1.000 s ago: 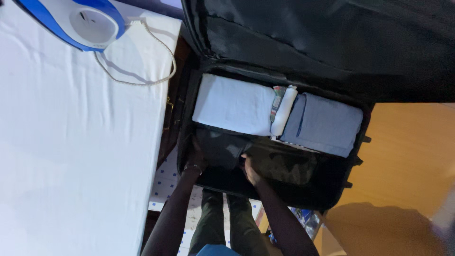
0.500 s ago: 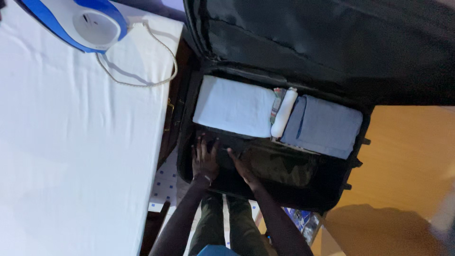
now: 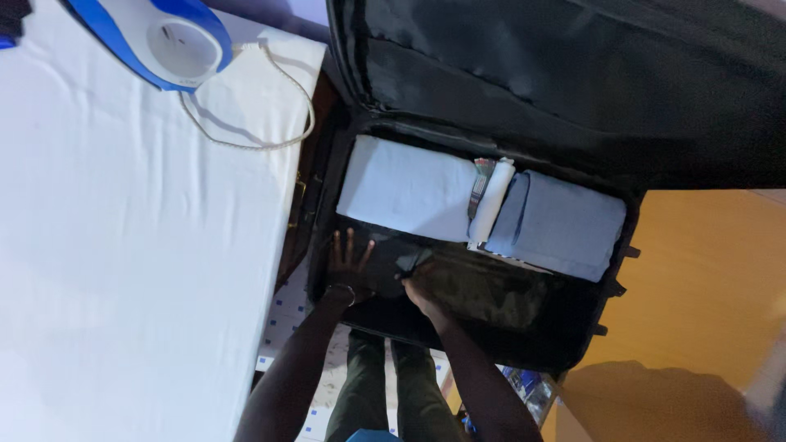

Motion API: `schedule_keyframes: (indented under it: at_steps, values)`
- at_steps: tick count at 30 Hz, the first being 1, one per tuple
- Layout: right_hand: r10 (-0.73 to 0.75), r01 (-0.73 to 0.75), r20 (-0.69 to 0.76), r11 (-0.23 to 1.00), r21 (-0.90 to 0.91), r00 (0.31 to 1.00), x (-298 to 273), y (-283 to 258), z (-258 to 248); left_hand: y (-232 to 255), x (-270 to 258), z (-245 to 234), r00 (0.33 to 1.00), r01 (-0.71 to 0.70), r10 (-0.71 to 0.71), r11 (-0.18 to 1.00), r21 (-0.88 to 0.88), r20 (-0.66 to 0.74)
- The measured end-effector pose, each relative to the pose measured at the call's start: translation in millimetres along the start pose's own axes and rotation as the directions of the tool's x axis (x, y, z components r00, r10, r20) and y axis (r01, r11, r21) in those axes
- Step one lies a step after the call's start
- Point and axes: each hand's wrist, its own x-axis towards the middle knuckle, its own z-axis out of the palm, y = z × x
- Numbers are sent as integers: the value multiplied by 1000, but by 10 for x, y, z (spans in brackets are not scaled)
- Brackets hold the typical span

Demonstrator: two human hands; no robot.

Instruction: The person packs a black suitcase by folding a pair of shorts on an ironing board and placing them into the suitcase.

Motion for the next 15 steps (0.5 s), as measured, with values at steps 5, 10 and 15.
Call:
schedule_keyframes:
  at_steps: [5, 10, 15]
  values:
    - [147, -145, 20, 988, -52, 989, -23, 268, 169, 252, -113, -367, 998, 48, -46, 998, 47, -42]
    - [108, -121, -60, 938, -324, 992, -36, 460, 505, 797, -165, -712, 978, 184, -190, 980, 68, 82]
    - [-143, 95, -162, 957, -272, 976, -294, 362, 479, 827, -378, -673, 957, 233, -237, 971, 45, 164]
